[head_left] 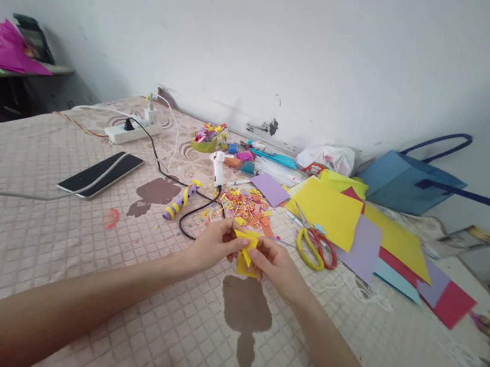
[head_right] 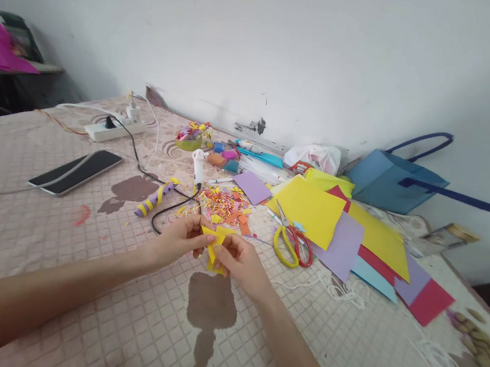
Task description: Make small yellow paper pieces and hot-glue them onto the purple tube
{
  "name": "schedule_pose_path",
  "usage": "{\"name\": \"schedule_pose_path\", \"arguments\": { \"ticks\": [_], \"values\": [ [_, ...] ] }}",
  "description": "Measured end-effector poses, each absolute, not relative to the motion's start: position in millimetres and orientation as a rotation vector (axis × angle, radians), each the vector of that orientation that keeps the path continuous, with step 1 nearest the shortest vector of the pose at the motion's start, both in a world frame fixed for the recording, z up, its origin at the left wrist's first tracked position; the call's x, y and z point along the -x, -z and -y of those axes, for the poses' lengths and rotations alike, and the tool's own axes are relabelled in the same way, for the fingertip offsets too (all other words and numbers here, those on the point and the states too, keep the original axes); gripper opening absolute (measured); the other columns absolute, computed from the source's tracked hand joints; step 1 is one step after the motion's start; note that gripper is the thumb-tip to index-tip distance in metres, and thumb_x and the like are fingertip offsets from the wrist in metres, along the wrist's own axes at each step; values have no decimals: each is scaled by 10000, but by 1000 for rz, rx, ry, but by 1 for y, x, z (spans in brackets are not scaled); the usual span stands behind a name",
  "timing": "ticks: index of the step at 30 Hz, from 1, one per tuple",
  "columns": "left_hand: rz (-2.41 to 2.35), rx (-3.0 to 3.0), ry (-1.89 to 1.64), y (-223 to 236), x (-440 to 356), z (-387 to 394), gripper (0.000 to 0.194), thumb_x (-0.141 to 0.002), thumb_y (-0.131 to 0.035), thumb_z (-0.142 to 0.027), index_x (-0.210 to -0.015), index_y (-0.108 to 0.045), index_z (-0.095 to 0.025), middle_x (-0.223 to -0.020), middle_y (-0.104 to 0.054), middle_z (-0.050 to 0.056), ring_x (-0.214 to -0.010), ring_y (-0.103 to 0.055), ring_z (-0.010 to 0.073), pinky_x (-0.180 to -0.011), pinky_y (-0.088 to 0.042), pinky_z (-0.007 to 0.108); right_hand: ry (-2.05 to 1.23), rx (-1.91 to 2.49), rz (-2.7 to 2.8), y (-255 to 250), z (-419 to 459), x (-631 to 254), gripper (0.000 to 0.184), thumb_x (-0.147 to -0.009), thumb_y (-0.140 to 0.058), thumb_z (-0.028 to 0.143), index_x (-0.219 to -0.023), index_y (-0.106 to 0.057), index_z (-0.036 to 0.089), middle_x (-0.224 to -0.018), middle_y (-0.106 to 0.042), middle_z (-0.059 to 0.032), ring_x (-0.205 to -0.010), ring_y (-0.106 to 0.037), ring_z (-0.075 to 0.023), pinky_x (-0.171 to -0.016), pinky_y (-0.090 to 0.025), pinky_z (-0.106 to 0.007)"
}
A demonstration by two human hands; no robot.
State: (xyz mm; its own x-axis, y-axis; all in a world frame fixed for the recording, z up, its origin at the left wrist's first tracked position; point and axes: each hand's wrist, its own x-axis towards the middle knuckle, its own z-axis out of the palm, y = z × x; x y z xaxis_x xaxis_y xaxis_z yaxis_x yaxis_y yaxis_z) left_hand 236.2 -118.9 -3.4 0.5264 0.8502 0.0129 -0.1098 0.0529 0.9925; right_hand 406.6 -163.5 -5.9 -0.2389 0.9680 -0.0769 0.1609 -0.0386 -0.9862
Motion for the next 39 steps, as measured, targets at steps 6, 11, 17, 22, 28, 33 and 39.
{"name": "schedule_pose_path", "arguments": {
  "ticks": [6,11,17,22,28,33,39],
  "values": [
    [-734,-1358,-844,5,-236,118,314,-756,-626,-425,-745,-500,-137,-571,-533,-36,-459,-499,60,-446,-405,182,-1308,1252,1427,13,164,-403,301,-818,-593,440,-693,-488,186,-543,-505,60,-417,-408,-62,-407,-314,-193],
    [-781,-1351,-909,1,-234,115,326,-785,-583,-437,-679,-480,-147,-546,-551,-24,-464,-511,63,-471,-420,184,-1155,1323,1464,7,163,-409,317,-863,-497,461,-705,-524,187,-574,-531,27,-449,-453,-91,-423,-339,-219],
    [-857,-1294,-922,-5,-231,110,296,-801,-577,-411,-692,-480,-153,-538,-567,-31,-450,-511,54,-445,-383,161,-581,1632,1834,9,152,-431,217,-797,-583,356,-918,-601,176,-810,-604,-36,-612,-521,-140,-580,-411,-279],
    [-862,-1303,-875,-2,-233,109,288,-799,-586,-394,-676,-492,-151,-526,-569,-32,-443,-513,57,-451,-386,166,-433,1722,1996,24,140,-433,371,-760,-610,320,-1098,-533,187,-880,-585,-44,-762,-543,-183,-664,-401,-303],
    [-844,-1312,-859,4,-233,109,297,-789,-597,-410,-689,-506,-146,-548,-579,-24,-461,-520,63,-487,-420,185,-492,1679,1868,21,131,-426,112,-755,-576,279,-814,-531,196,-747,-566,4,-668,-513,-153,-602,-384,-278],
    [-845,-1308,-851,4,-232,108,297,-795,-589,-417,-707,-510,-145,-559,-582,-24,-471,-525,61,-496,-423,184,-692,1564,1451,19,125,-448,225,-728,-618,399,-701,-503,207,-571,-529,31,-487,-479,-129,-454,-370,-252],
    [-827,-1308,-844,5,-232,108,314,-785,-599,-427,-696,-498,-144,-547,-583,-20,-461,-523,61,-482,-420,181,-364,1626,1188,-2,121,-496,351,-710,-621,459,-891,-472,197,-727,-552,-8,-532,-485,-135,-498,-392,-278]
  ]
}}
